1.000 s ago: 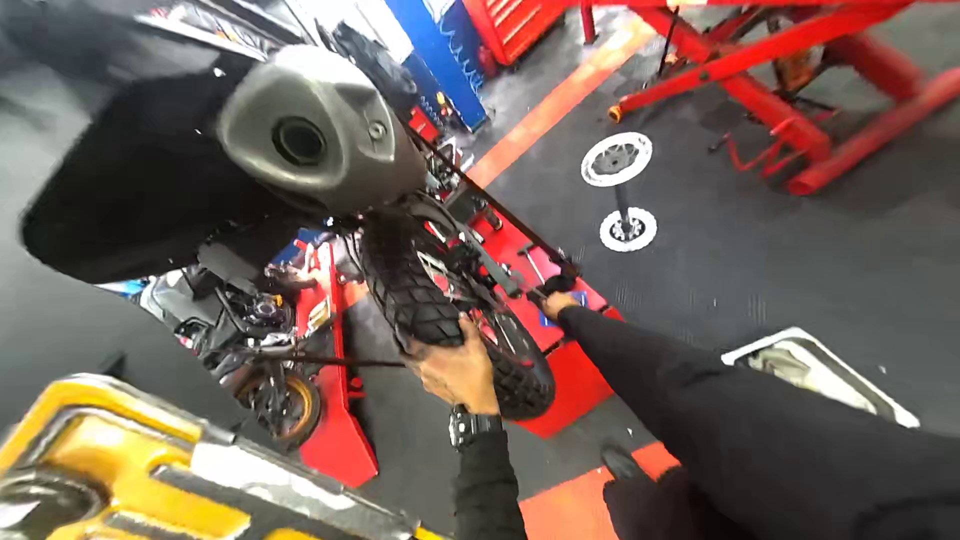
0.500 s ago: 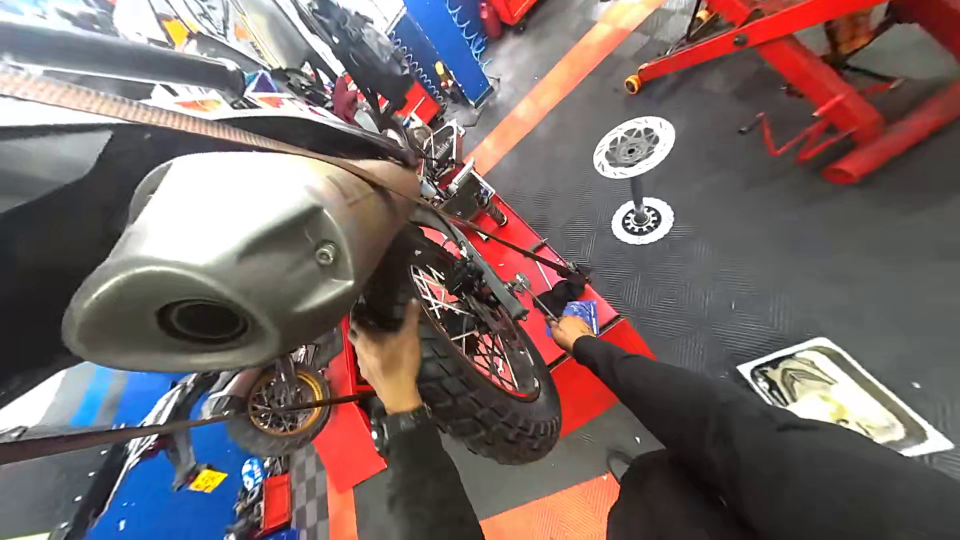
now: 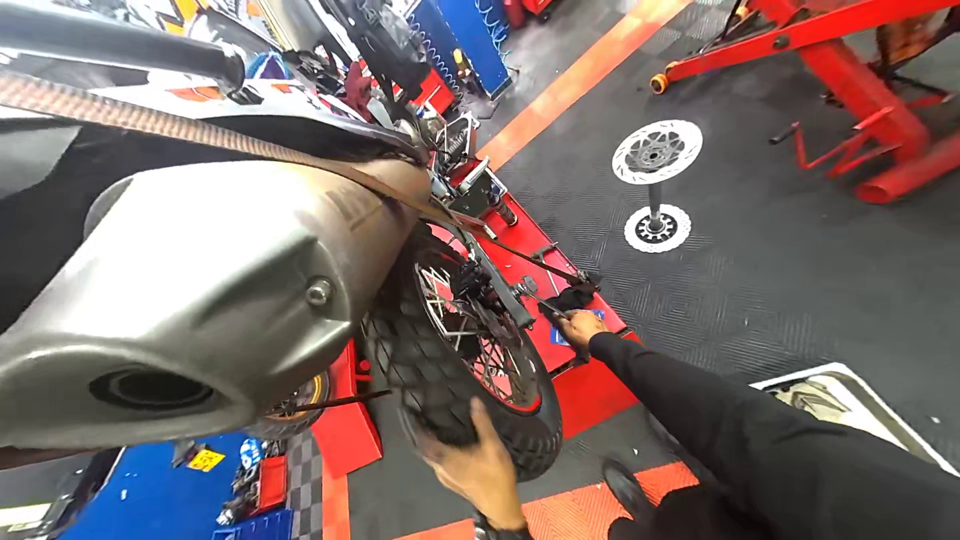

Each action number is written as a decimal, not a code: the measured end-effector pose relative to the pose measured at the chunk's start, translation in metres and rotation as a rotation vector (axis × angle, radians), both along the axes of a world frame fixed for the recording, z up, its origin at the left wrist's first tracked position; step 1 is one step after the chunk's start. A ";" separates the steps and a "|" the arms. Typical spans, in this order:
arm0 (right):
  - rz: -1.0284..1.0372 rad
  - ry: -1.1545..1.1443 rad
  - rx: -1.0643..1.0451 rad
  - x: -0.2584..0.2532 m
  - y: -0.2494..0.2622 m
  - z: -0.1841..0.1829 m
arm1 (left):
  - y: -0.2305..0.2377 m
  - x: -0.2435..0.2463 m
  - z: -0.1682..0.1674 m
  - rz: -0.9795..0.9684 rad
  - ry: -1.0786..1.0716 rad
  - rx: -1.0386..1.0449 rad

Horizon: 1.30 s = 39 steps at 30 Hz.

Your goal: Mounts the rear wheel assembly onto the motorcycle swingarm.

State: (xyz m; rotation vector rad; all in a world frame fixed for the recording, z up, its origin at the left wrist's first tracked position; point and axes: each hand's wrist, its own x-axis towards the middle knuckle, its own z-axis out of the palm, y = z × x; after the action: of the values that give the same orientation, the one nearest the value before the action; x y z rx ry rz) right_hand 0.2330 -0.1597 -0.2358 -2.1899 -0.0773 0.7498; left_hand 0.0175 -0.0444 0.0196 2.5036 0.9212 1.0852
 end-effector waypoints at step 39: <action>-0.023 0.093 -0.001 0.003 0.041 0.008 | 0.009 0.011 0.028 0.110 0.025 -0.144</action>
State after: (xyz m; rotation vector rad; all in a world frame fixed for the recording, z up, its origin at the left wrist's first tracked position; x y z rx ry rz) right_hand 0.2360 -0.1186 -0.2282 -2.1495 -0.0039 0.8377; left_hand 0.0289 -0.0357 0.0473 2.3791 1.1139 0.9831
